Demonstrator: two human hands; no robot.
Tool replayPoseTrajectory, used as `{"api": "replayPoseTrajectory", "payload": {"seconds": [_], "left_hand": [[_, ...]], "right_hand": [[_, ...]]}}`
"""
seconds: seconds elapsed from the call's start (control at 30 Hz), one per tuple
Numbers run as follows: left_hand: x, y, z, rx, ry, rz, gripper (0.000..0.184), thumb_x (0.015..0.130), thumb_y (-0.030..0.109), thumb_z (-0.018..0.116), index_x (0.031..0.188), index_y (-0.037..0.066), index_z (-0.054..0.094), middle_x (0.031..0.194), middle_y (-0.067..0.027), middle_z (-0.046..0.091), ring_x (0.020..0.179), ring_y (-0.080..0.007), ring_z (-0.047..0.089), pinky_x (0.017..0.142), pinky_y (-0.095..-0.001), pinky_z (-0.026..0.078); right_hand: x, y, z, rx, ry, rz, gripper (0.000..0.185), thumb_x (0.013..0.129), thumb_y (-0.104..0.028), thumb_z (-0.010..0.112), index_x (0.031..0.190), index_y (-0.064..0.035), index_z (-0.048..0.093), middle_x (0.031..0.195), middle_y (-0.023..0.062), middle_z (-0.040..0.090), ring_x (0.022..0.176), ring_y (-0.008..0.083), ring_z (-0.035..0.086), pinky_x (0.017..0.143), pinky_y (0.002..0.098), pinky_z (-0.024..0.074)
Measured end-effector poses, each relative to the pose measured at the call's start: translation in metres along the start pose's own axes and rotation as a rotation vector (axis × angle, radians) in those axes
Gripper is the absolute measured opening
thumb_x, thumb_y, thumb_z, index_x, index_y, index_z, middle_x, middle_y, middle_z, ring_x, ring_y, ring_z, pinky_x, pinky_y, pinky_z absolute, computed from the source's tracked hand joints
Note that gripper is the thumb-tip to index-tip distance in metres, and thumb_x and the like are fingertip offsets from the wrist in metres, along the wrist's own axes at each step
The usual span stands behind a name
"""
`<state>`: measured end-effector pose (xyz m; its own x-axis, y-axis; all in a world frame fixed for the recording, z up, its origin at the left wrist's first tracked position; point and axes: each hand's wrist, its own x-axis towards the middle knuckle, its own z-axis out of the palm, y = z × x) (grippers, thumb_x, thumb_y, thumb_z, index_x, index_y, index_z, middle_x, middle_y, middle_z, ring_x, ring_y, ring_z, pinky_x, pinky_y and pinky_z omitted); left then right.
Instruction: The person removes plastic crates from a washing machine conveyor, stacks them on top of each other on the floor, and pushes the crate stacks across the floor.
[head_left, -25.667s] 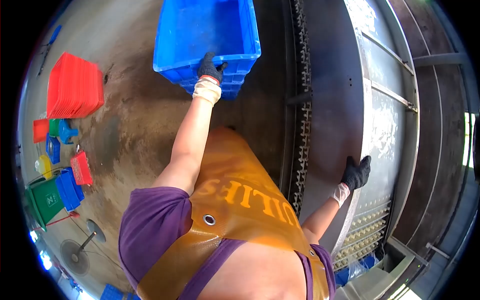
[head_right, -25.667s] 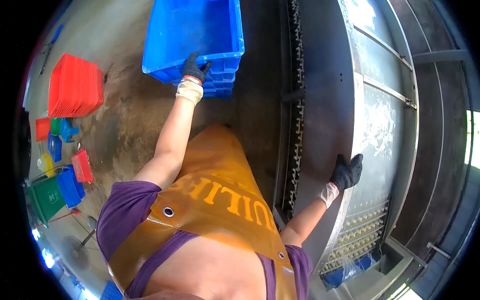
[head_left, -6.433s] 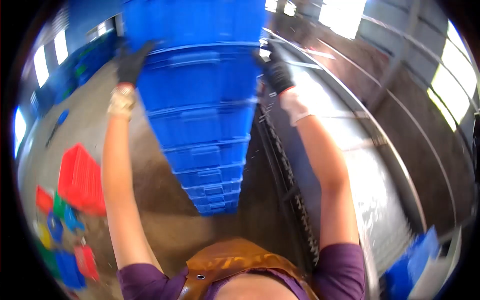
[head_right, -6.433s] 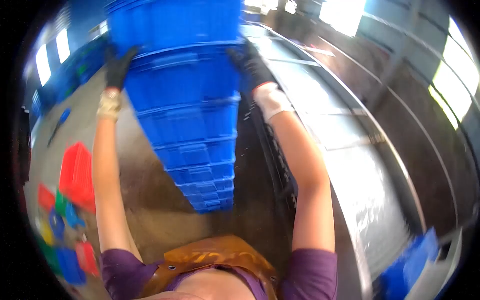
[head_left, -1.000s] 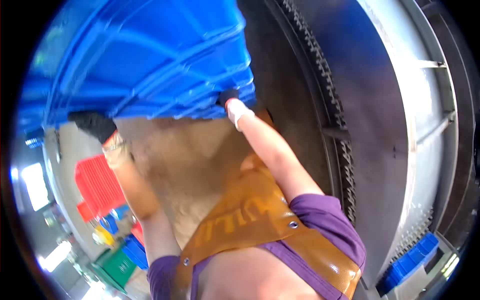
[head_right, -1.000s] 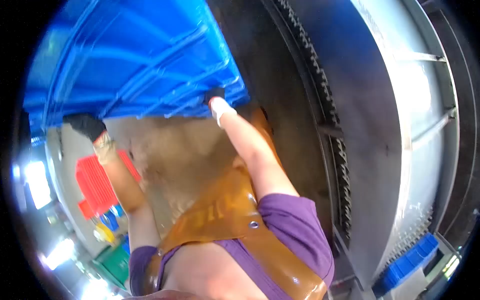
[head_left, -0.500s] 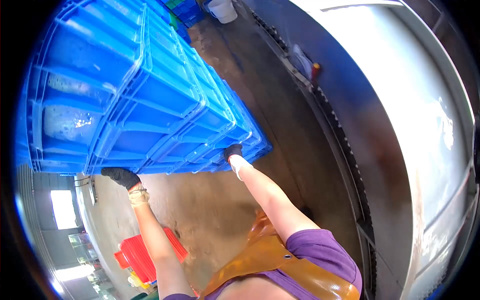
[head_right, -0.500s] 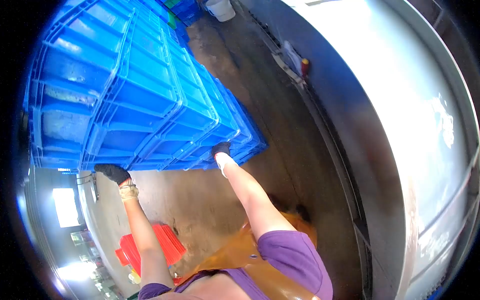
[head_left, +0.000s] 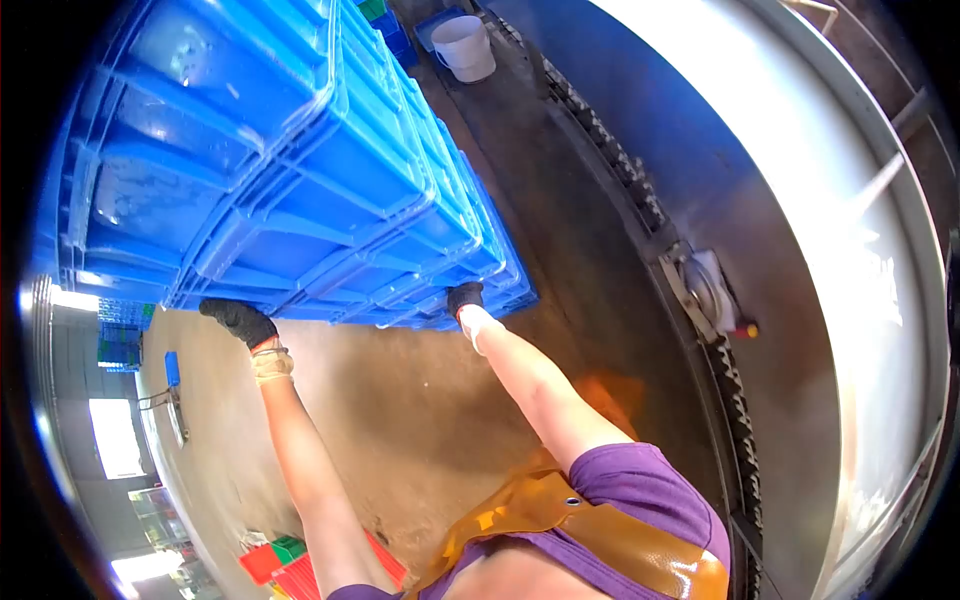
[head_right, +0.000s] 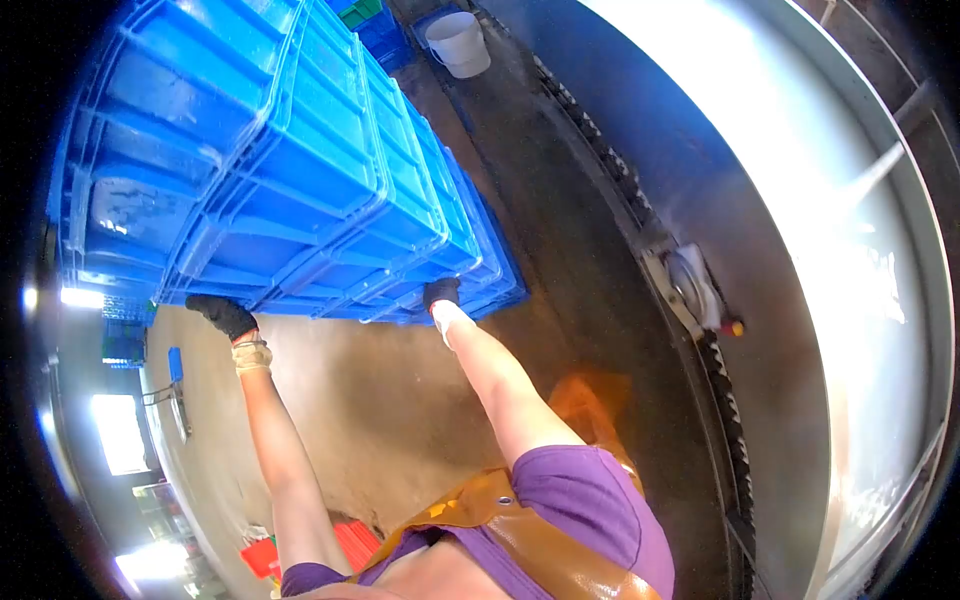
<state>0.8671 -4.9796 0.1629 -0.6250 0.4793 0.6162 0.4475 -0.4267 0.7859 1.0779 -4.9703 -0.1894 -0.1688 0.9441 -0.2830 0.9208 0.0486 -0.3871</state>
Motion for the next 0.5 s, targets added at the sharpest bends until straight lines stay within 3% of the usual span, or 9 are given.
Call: {"api": "replayPoseTrajectory", "payload": {"seconds": [0.03,0.07,0.1,0.17,0.2,0.27,0.3,0.4,0.5], "left_hand": [[0.012,-0.024,-0.011,-0.002,-0.004,-0.002,0.058,0.094,0.043,0.026,0.133,-0.001,0.029,0.130,-0.0158,0.040,0.115,-0.0258,0.042,0.101,-0.0379,0.031],[0.033,-0.061,-0.026,0.171,-0.049,0.227,0.059,0.094,0.044,0.025,0.133,-0.001,0.029,0.131,-0.0160,0.039,0.116,-0.0262,0.041,0.101,-0.0380,0.031],[0.024,-0.038,-0.015,0.145,-0.032,0.147,0.058,0.095,0.042,0.025,0.133,-0.002,0.027,0.133,-0.0158,0.036,0.118,-0.0264,0.039,0.103,-0.0376,0.029],[0.026,-0.040,-0.015,0.121,-0.013,0.064,0.057,0.095,0.039,0.024,0.134,-0.003,0.024,0.136,-0.0156,0.032,0.121,-0.0267,0.036,0.104,-0.0371,0.027],[0.048,-0.082,-0.038,0.446,-0.050,0.329,0.056,0.096,0.036,0.024,0.135,-0.003,0.020,0.138,-0.0153,0.028,0.123,-0.0269,0.033,0.106,-0.0363,0.024],[0.046,-0.073,-0.027,0.460,-0.085,0.420,0.054,0.096,0.032,0.023,0.137,-0.002,0.014,0.141,-0.0153,0.022,0.127,-0.0263,0.028,0.108,-0.0354,0.017],[0.030,-0.036,-0.014,0.172,-0.105,0.230,0.053,0.097,0.032,0.022,0.138,0.000,0.011,0.142,-0.0155,0.020,0.128,-0.0255,0.026,0.109,-0.0353,0.014],[0.017,-0.001,-0.012,0.259,-0.183,0.277,0.051,0.097,0.033,0.023,0.137,0.002,0.018,0.138,-0.0156,0.026,0.124,-0.0249,0.031,0.106,-0.0369,0.020],[0.007,0.026,-0.003,0.055,-0.148,0.014,0.050,0.096,0.036,0.025,0.133,0.003,0.025,0.133,-0.0155,0.033,0.119,-0.0255,0.036,0.101,-0.0387,0.030]], "right_hand": [[-0.003,-0.003,0.002,0.001,0.000,0.005,0.039,0.089,-0.026,0.035,0.119,-0.0097,0.054,0.120,0.0120,0.054,0.104,0.0315,0.055,0.079,0.0582,0.0409],[-0.001,-0.007,0.005,0.026,0.095,0.055,0.038,0.088,-0.024,0.037,0.118,-0.0099,0.054,0.119,0.0128,0.054,0.103,0.0306,0.056,0.079,0.0568,0.0415],[0.004,-0.008,0.006,0.051,0.194,0.104,0.036,0.088,-0.023,0.038,0.118,-0.0101,0.054,0.118,0.0136,0.054,0.102,0.0297,0.056,0.080,0.0553,0.0421],[-0.029,-0.009,-0.050,0.068,-0.060,0.063,0.034,0.087,-0.018,0.039,0.116,-0.0090,0.056,0.116,0.0133,0.056,0.100,0.0284,0.058,0.078,0.0508,0.0441],[-0.036,-0.010,-0.052,0.020,-0.096,0.030,0.034,0.086,-0.018,0.040,0.114,-0.0084,0.056,0.117,0.0127,0.055,0.101,0.0279,0.056,0.078,0.0485,0.0442],[-0.044,-0.017,-0.048,-0.038,-0.122,-0.003,0.033,0.086,-0.019,0.041,0.113,-0.0077,0.057,0.118,0.0122,0.055,0.104,0.0271,0.055,0.078,0.0461,0.0439],[-0.049,-0.024,-0.034,-0.037,-0.110,0.007,0.033,0.086,-0.018,0.041,0.113,-0.0076,0.057,0.118,0.0121,0.055,0.104,0.0269,0.054,0.079,0.0460,0.0435],[-0.066,-0.046,0.009,-0.029,-0.040,0.072,0.033,0.086,-0.018,0.042,0.112,-0.0076,0.058,0.118,0.0121,0.054,0.105,0.0263,0.053,0.080,0.0457,0.0425],[-0.076,-0.068,0.025,-0.025,0.000,0.123,0.032,0.085,-0.018,0.042,0.111,-0.0075,0.058,0.119,0.0120,0.053,0.106,0.0257,0.051,0.081,0.0454,0.0414]]}}
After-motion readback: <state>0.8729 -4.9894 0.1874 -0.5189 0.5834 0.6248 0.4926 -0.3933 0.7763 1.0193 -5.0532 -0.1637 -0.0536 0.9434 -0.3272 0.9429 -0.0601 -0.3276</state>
